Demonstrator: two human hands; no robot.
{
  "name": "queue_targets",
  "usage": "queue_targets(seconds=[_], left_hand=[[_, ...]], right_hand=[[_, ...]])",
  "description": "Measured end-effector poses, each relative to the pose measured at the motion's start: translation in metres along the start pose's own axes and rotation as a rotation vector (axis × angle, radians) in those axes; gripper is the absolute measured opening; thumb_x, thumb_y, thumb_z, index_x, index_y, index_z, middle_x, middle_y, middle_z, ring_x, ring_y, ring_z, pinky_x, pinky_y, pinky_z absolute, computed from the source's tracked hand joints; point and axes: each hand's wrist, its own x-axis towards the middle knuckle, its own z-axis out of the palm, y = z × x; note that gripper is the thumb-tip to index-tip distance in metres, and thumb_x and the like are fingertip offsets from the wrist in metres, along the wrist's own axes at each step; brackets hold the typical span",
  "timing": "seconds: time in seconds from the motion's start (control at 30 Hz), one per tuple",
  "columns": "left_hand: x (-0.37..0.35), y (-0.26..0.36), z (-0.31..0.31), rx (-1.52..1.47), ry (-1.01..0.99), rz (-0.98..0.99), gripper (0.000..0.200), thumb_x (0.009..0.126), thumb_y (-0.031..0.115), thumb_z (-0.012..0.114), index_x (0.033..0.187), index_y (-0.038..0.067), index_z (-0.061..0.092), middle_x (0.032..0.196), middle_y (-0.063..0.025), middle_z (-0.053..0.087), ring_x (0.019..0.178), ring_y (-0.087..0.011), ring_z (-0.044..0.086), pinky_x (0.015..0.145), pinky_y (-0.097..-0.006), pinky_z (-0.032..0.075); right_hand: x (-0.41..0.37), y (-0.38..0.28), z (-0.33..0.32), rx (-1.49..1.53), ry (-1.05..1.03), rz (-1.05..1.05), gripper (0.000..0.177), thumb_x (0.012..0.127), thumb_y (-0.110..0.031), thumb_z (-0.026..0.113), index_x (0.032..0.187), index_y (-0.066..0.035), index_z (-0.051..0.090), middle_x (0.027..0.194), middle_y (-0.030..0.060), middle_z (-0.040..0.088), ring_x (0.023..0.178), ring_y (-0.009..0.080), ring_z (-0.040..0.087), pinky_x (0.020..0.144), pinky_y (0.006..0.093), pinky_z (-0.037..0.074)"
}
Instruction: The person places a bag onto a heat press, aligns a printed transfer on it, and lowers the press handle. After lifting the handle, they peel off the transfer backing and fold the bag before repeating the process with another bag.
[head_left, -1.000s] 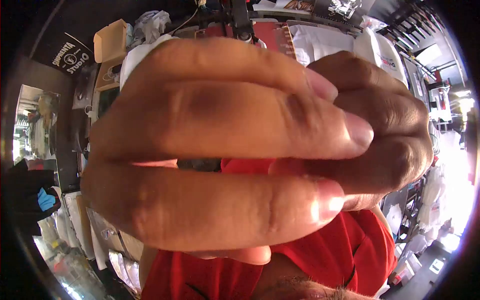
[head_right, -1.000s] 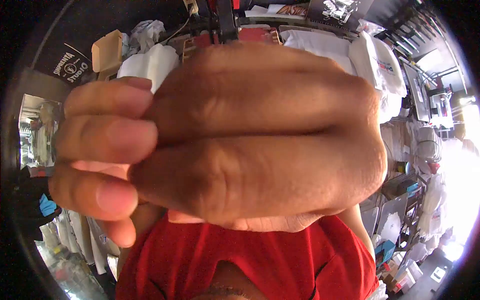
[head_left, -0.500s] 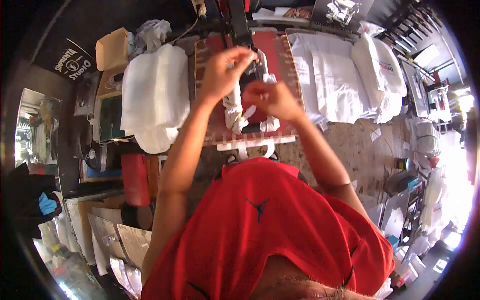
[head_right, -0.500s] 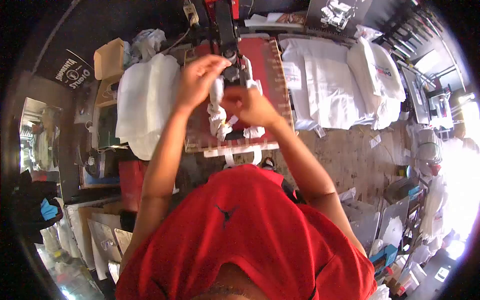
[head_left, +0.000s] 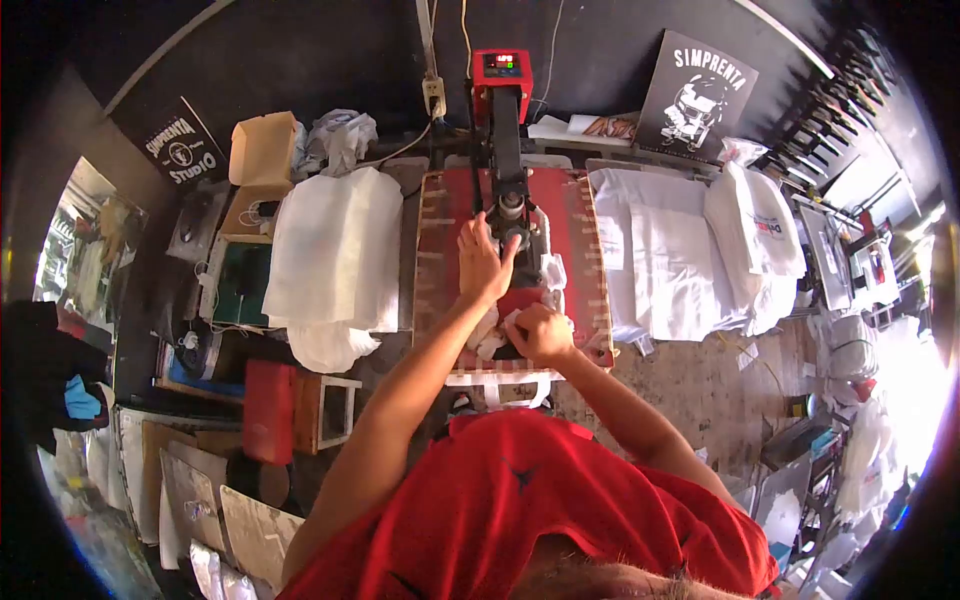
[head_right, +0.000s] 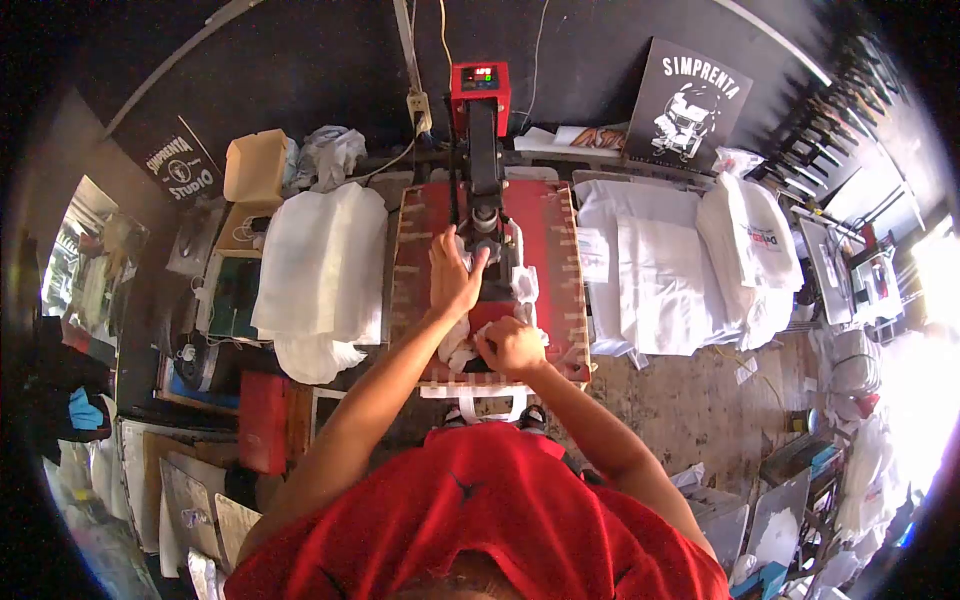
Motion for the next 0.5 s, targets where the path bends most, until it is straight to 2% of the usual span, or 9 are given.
queue_targets(seconds=[0.03,0.07,0.13,0.17,0.2,0.27,0.3,0.37,0.5], left_hand=[[0.001,0.001,0.002,-0.063,-0.04,-0.151,0.09,0.088,0.057,0.068,0.144,-0.004,0.034,0.138,-0.0319,0.05,0.127,-0.046,0.05,0.108,-0.0501,0.041],[0.002,0.003,0.0,-0.067,-0.046,-0.141,0.09,0.088,0.057,0.068,0.144,-0.004,0.034,0.138,-0.0319,0.05,0.127,-0.046,0.05,0.108,-0.0501,0.041],[0.016,0.005,-0.009,-0.314,-0.275,-0.519,0.106,0.077,0.063,0.075,0.142,-0.009,0.032,0.13,-0.035,0.057,0.121,-0.0477,0.058,0.102,-0.0482,0.047],[0.025,-0.017,0.015,-0.219,-0.277,-0.581,0.12,0.067,0.068,0.08,0.144,-0.009,0.03,0.127,-0.0353,0.06,0.116,-0.0465,0.063,0.095,-0.0476,0.052],[0.028,-0.027,0.019,-0.297,-0.305,-0.61,0.113,0.064,0.066,0.082,0.136,-0.013,0.045,0.124,-0.0334,0.063,0.115,-0.0419,0.065,0.094,-0.0451,0.052],[0.037,-0.024,0.006,-0.409,-0.495,-0.626,0.096,0.063,0.062,0.084,0.119,-0.012,0.062,0.114,-0.0292,0.069,0.11,-0.0372,0.068,0.092,-0.0435,0.052],[0.035,-0.017,0.002,-0.372,-0.399,-0.655,0.085,0.062,0.059,0.085,0.107,-0.01,0.069,0.107,-0.0256,0.073,0.106,-0.0348,0.07,0.09,-0.0422,0.052],[0.038,-0.025,0.012,-0.376,-0.427,-0.706,0.086,0.062,0.059,0.086,0.112,-0.01,0.069,0.112,-0.0245,0.072,0.109,-0.0335,0.069,0.09,-0.0403,0.052],[0.038,-0.02,0.01,-0.54,-0.507,-0.672,0.084,0.068,0.055,0.085,0.125,-0.004,0.067,0.127,-0.0184,0.067,0.117,-0.0278,0.063,0.099,-0.038,0.047]], right_hand=[[-0.003,-0.003,-0.002,-0.003,0.002,0.005,0.025,0.086,-0.028,0.07,0.071,-0.009,0.068,0.072,0.0085,0.064,0.073,0.0285,0.065,0.066,0.0425,0.055],[-0.002,-0.006,-0.004,0.052,-0.013,-0.051,0.025,0.086,-0.031,0.071,0.075,-0.008,0.069,0.075,0.009,0.065,0.078,0.0285,0.066,0.069,0.0423,0.056],[0.001,-0.005,-0.009,0.092,-0.009,-0.102,0.028,0.085,-0.035,0.073,0.08,-0.007,0.071,0.079,0.0095,0.066,0.084,0.0285,0.067,0.072,0.0421,0.056],[0.0,-0.003,-0.009,0.05,-0.068,-0.233,0.034,0.084,-0.04,0.072,0.086,-0.007,0.071,0.085,0.0108,0.067,0.088,0.0293,0.067,0.075,0.0422,0.056],[-0.002,-0.001,-0.007,0.012,-0.135,-0.365,0.041,0.084,-0.046,0.072,0.093,-0.006,0.071,0.092,0.0121,0.068,0.093,0.03,0.067,0.078,0.0424,0.056],[-0.005,-0.01,-0.009,-0.097,-0.49,-0.226,0.065,0.084,-0.061,0.066,0.112,-0.002,0.066,0.106,0.0146,0.067,0.102,0.0335,0.066,0.085,0.0447,0.056],[-0.003,-0.023,-0.014,-0.131,-0.522,-0.147,0.068,0.084,-0.062,0.066,0.114,-0.001,0.065,0.105,0.0152,0.068,0.102,0.0344,0.066,0.085,0.0457,0.056],[-0.003,-0.029,-0.009,-0.146,-0.548,-0.047,0.074,0.083,-0.066,0.064,0.115,0.0,0.064,0.107,0.0178,0.068,0.101,0.0369,0.068,0.085,0.0482,0.056],[-0.004,-0.029,0.001,-0.186,-0.504,0.016,0.075,0.08,-0.073,0.063,0.098,-0.001,0.071,0.091,0.0205,0.071,0.088,0.0375,0.071,0.077,0.0487,0.058]])
